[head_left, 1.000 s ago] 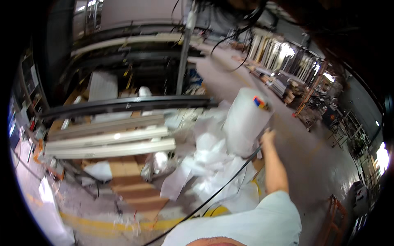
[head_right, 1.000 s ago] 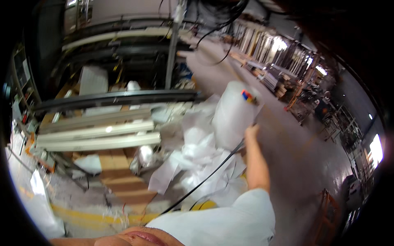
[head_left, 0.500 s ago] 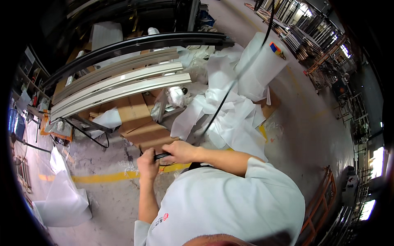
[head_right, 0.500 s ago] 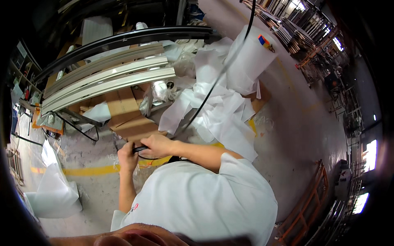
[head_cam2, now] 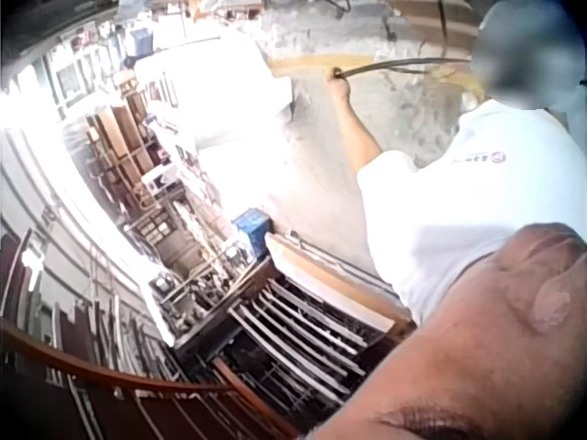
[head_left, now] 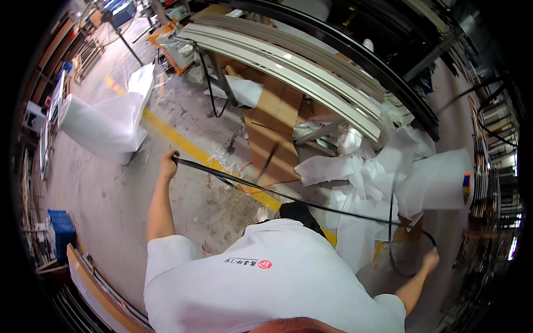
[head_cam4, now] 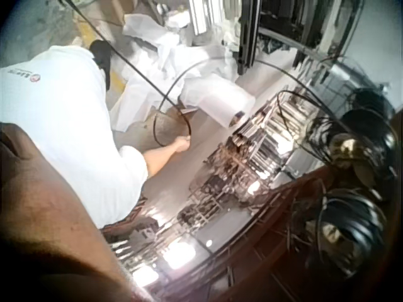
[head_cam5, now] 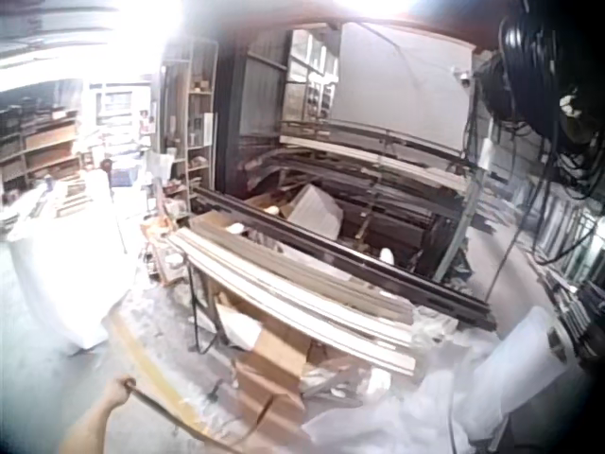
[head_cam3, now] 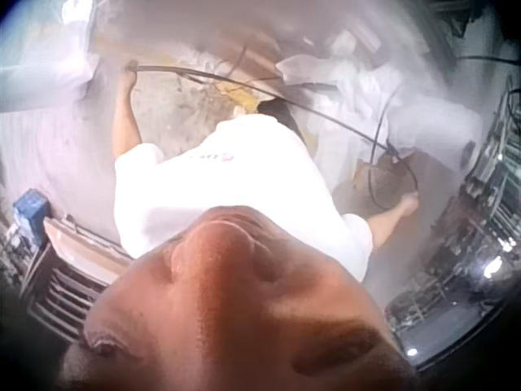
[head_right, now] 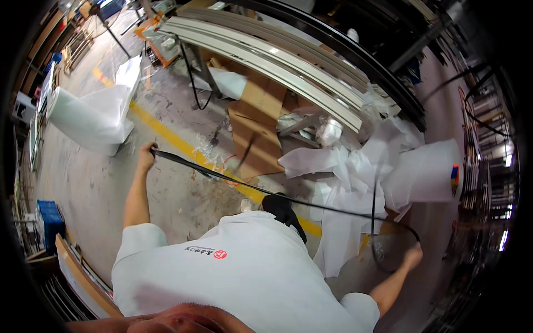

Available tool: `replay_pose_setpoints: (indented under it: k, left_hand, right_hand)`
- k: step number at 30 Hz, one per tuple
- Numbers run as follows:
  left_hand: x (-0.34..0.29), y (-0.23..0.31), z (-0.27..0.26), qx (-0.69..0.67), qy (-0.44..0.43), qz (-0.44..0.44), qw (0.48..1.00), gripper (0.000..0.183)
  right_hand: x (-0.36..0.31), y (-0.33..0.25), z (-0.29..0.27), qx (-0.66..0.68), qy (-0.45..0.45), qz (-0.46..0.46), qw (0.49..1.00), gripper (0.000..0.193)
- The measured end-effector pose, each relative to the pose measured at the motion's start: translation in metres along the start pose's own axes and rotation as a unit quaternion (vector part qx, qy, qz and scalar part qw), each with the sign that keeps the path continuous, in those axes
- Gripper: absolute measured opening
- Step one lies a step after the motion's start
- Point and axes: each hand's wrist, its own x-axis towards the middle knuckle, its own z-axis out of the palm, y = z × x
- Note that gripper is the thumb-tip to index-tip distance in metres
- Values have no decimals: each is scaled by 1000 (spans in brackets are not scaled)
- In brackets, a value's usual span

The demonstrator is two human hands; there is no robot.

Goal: The person applies a black weatherstrip to the edge of a white metal door frame, using scissors to cut the strip to the correct length.

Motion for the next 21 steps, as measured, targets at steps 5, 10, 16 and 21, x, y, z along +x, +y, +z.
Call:
replay_pose_setpoints:
  k: [5,10,16,21]
  left_hand:
    - [21,71,-14,108,40,42,992,25]
    - [36,248,73,56,-203,62,976,27]
    - [52,357,129,27,-241,195,950,20]
    - [84,337,95,12,-297,120,947,18]
  right_hand:
    - [0,-90,-19,-166,81,44,982,54]
    - [-175,-383,48,283,-99,-475,827,55]
    - [-349,-549,97,397,-414,-581,577,53]
    - [-277,-588,104,326,-368,-665,562,51]
